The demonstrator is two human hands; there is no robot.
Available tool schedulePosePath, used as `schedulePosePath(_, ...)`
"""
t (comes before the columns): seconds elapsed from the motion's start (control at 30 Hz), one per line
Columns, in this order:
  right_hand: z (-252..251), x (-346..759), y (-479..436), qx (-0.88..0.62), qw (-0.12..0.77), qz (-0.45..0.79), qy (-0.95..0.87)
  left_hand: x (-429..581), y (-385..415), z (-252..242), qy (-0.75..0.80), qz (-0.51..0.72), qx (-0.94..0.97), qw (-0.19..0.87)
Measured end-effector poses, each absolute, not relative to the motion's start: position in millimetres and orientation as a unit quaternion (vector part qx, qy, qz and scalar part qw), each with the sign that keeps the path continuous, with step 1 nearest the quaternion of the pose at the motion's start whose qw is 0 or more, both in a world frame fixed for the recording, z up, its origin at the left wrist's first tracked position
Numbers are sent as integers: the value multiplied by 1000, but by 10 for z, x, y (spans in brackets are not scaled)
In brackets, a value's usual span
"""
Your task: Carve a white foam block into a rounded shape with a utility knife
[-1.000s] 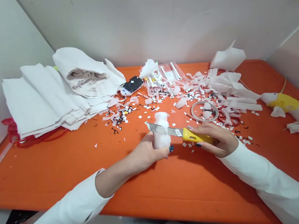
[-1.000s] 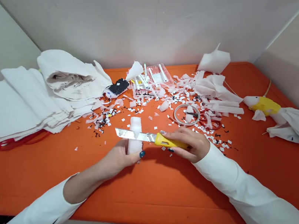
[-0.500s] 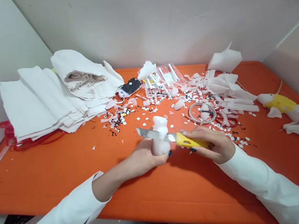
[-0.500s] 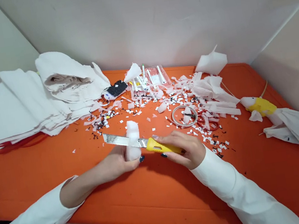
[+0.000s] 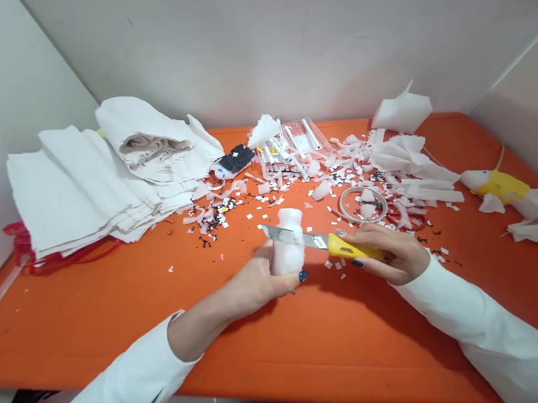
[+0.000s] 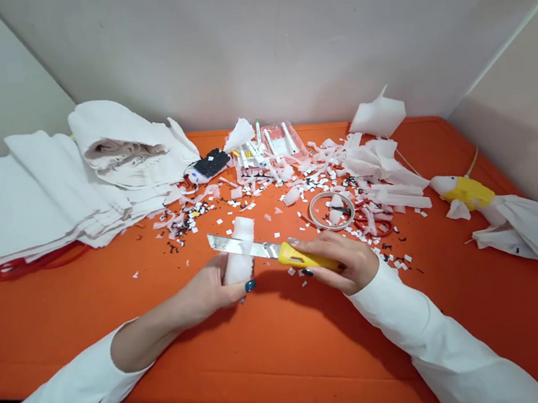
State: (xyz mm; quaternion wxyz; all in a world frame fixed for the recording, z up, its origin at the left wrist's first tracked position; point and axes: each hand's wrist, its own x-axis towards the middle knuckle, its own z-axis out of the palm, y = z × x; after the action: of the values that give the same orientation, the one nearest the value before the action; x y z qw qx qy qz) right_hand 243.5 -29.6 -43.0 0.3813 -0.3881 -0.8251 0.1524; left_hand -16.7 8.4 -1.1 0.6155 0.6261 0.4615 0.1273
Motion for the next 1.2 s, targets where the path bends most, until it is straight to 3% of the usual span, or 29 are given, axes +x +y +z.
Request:
schedulePosePath(0.67, -398, 2445, -318, -416, 365, 247, -795, -152, 66, -61, 483, 128, 608, 617)
schedulePosePath(0.9, -475, 2166, -340, -501, 502, 383, -592, -63, -15, -91, 471, 106, 591, 646)
schedulePosePath(1.2, -337, 1980, -349, -536, 513, 394, -543, -15, -73, -221, 421, 175, 662, 596)
